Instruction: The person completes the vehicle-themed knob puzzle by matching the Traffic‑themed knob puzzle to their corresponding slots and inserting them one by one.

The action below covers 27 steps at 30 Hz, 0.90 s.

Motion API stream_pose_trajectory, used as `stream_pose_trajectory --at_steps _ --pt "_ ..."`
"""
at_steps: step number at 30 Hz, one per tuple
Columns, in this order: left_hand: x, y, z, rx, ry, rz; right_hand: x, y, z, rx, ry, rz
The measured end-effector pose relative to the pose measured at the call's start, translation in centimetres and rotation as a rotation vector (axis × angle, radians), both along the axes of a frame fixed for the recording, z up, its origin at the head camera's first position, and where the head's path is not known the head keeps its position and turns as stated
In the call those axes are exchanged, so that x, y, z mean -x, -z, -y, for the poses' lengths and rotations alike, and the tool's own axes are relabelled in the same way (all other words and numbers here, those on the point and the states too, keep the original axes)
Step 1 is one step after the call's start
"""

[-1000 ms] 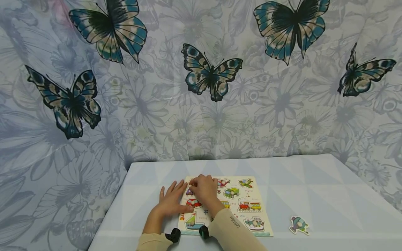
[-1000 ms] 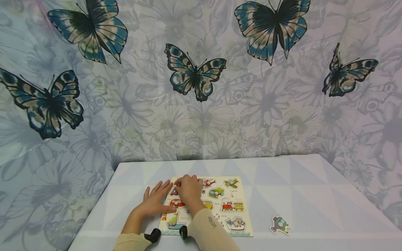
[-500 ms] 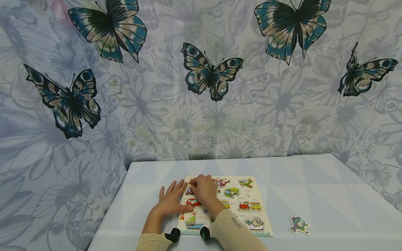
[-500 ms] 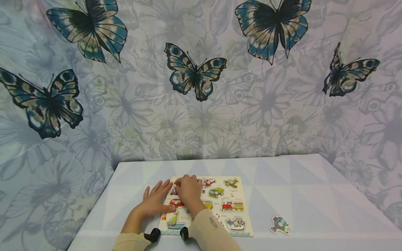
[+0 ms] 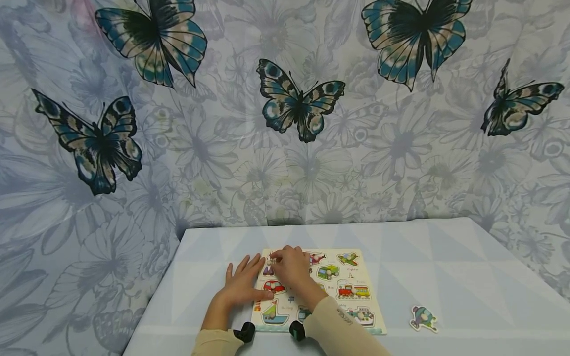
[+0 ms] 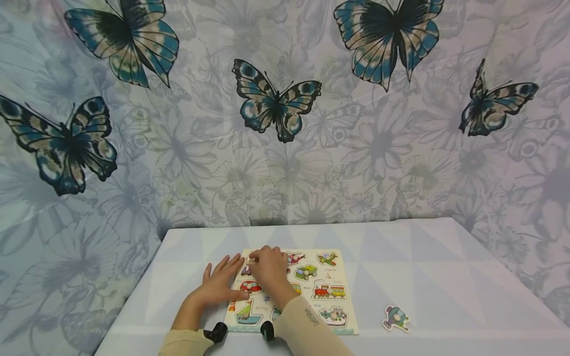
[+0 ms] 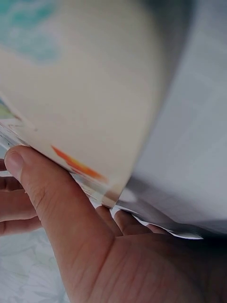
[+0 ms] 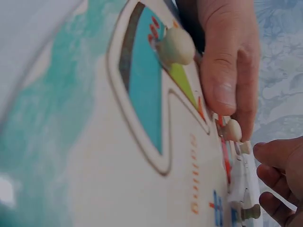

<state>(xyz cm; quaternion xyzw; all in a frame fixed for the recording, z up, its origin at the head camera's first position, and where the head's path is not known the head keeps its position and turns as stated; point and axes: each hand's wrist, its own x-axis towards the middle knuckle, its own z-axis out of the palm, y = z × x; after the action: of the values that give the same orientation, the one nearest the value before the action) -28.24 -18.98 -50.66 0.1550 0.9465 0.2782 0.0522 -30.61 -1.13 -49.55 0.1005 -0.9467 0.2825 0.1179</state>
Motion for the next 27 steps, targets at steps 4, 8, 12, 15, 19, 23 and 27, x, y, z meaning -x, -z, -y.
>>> stream_pose_trajectory --at_steps 4,8,12,15,19,23,27 --pt "0.0 -0.3 -0.1 -0.013 0.000 -0.005 -0.5 -0.7 -1.1 0.029 -0.009 -0.038" --pt "0.0 -0.4 -0.2 -0.012 0.002 0.002 -1.5 -1.3 -2.4 0.076 -0.021 -0.053" --pt "-0.1 -0.2 -0.1 -0.010 -0.001 0.003 -2.4 -1.7 -3.8 0.133 -0.026 -0.064" --pt "0.0 0.1 -0.1 -0.004 -0.006 0.002 -2.9 -1.9 -4.9 0.163 -0.024 -0.065" --pt "0.0 0.2 -0.1 -0.006 -0.012 -0.002 -3.3 -2.1 -6.3 0.179 -0.010 -0.089" --pt "0.1 0.3 -0.1 -0.019 -0.012 0.001 -3.9 -2.2 -8.0 0.162 0.023 -0.110" --pt "0.2 0.3 0.0 -0.016 -0.009 0.003 -4.9 -2.4 -9.7 0.130 0.066 -0.092"
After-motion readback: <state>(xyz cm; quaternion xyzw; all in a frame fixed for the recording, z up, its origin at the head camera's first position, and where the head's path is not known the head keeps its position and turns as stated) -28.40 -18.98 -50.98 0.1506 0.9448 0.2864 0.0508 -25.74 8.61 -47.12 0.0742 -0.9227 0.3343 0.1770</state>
